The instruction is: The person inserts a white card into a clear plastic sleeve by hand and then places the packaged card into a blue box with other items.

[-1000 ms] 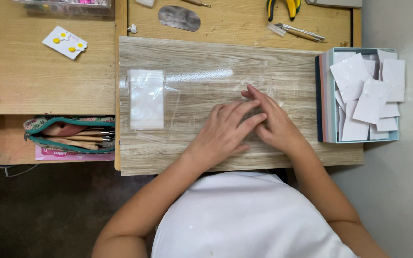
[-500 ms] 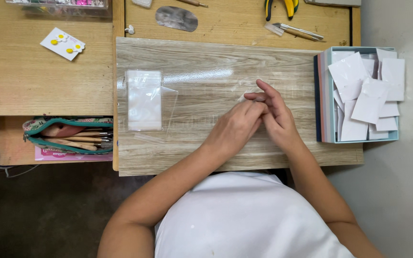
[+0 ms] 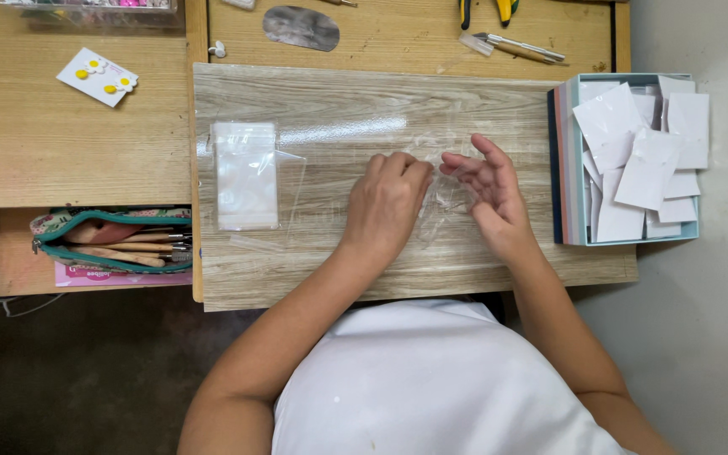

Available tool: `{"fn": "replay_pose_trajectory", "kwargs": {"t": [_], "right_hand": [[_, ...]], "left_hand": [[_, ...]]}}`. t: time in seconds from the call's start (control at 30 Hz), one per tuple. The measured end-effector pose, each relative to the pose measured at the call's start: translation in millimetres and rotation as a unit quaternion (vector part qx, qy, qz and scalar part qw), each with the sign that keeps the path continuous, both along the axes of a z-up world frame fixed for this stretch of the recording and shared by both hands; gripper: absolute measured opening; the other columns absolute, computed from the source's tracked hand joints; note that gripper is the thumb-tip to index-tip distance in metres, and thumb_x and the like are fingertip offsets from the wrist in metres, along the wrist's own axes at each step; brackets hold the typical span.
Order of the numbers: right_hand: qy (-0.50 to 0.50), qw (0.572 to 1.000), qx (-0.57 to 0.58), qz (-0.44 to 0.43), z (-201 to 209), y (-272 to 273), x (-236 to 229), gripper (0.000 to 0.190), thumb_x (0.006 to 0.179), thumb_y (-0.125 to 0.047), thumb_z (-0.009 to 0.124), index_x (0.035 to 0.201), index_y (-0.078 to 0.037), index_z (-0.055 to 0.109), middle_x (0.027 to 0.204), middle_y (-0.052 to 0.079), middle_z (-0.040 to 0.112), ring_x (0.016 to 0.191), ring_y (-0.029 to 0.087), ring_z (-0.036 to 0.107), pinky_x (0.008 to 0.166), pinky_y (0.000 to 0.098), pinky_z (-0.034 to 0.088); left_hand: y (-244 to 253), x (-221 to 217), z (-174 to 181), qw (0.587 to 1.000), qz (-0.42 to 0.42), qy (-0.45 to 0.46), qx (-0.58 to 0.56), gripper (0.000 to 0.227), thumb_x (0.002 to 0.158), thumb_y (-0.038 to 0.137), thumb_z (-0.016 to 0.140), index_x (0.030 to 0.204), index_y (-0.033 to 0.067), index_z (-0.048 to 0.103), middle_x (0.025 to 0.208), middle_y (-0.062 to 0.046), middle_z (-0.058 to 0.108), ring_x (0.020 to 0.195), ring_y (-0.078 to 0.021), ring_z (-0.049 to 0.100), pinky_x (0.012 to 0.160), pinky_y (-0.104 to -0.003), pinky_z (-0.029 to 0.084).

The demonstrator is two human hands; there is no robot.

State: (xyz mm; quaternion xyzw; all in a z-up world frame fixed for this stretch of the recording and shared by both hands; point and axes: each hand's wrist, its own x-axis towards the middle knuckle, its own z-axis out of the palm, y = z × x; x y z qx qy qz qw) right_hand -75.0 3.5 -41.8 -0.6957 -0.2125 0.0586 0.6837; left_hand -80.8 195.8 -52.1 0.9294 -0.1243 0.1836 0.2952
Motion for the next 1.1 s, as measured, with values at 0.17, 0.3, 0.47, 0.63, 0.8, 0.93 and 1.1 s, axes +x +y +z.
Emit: {"fn": "replay_pose_trajectory", "kwargs": {"t": [0.17, 0.3, 0.47, 0.63, 0.8, 0.93, 1.1], "right_hand": [[0.013, 1.000, -0.013, 0.012, -1.8, -6.3, -1.2, 0.091, 0.077, 0.019, 0.039, 0.162, -0.003, 0.014, 0.146, 0.026, 0.052, 0.138, 0.032, 0.050, 0.122, 0.0454, 0.035], [0.016, 0.998, -0.049, 0.033, 13.7, 1.4, -5.1, 0.094, 0.077, 0.019, 0.040, 0.162, -0.004, 0.009, 0.149, 0.027, 0.049, 0.144, 0.036, 0.046, 0.123, 0.0521, 0.033], [0.030, 0.998, -0.047, 0.035, 2.7, -5.0, -5.9, 0.097, 0.076, 0.019, 0.040, 0.163, -0.004, 0.006, 0.150, 0.027, 0.048, 0.144, 0.035, 0.045, 0.123, 0.0520, 0.033], [0.023, 0.999, -0.038, 0.019, 4.1, -8.5, -4.1, 0.097, 0.077, 0.019, 0.042, 0.164, -0.005, 0.007, 0.150, 0.027, 0.049, 0.142, 0.033, 0.048, 0.122, 0.0476, 0.033], [-0.006, 1.000, 0.006, -0.013, 11.7, -9.4, -3.4, 0.098, 0.079, 0.020, 0.043, 0.163, -0.011, 0.004, 0.157, 0.028, 0.042, 0.147, 0.037, 0.044, 0.125, 0.0446, 0.034], [-0.002, 0.999, 0.030, -0.015, 12.4, -8.2, -2.1, 0.103, 0.076, 0.017, 0.045, 0.163, -0.019, 0.001, 0.165, 0.024, 0.031, 0.152, 0.040, 0.038, 0.127, 0.0452, 0.031], [0.030, 0.995, 0.097, 0.021, 6.1, -6.6, -1.6, 0.096, 0.084, -0.013, 0.049, 0.163, -0.028, -0.004, 0.171, 0.023, 0.019, 0.157, 0.047, 0.026, 0.131, 0.0519, 0.021]], "left_hand": [[-2.2, 5.5, 13.7, 0.998, -0.017, -0.046, -0.040, 0.026, 0.094, 0.017, 0.070, 0.119, 0.0147, 0.065, 0.104, -0.008, 0.062, 0.093, -0.0299, 0.067, 0.067, -0.042, 0.060], [-20.0, 6.3, 4.9, 0.990, -0.031, -0.139, -0.016, 0.036, 0.096, 0.022, 0.067, 0.131, 0.0253, 0.060, 0.115, -0.003, 0.060, 0.096, -0.0253, 0.068, 0.074, -0.039, 0.059], [-22.5, 4.6, 8.6, 0.988, -0.052, -0.136, -0.046, 0.018, 0.101, 0.017, 0.059, 0.118, 0.0231, 0.063, 0.095, -0.001, 0.057, 0.083, -0.0227, 0.066, 0.066, -0.034, 0.055], [-12.5, 8.8, -11.1, 0.992, -0.071, -0.100, -0.020, 0.006, 0.096, 0.020, 0.061, 0.098, 0.0205, 0.066, 0.084, 0.001, 0.056, 0.079, -0.0207, 0.064, 0.062, -0.034, 0.053], [-8.7, 6.8, -6.0, 0.998, -0.053, -0.038, -0.015, 0.006, 0.094, 0.021, 0.066, 0.090, 0.0188, 0.070, 0.081, -0.001, 0.059, 0.077, -0.0235, 0.064, 0.056, -0.037, 0.053], [-1.8, 11.5, 6.1, 0.996, -0.064, -0.058, -0.018, 0.017, 0.098, 0.026, 0.064, 0.102, 0.0147, 0.076, 0.097, -0.006, 0.066, 0.095, -0.0264, 0.065, 0.063, -0.036, 0.056], [2.7, 6.8, 13.0, 0.997, -0.062, -0.033, -0.032, 0.039, 0.101, 0.004, 0.055, 0.140, 0.0073, 0.060, 0.088, -0.012, 0.072, 0.090, -0.0297, 0.070, 0.067, -0.039, 0.059]]}}
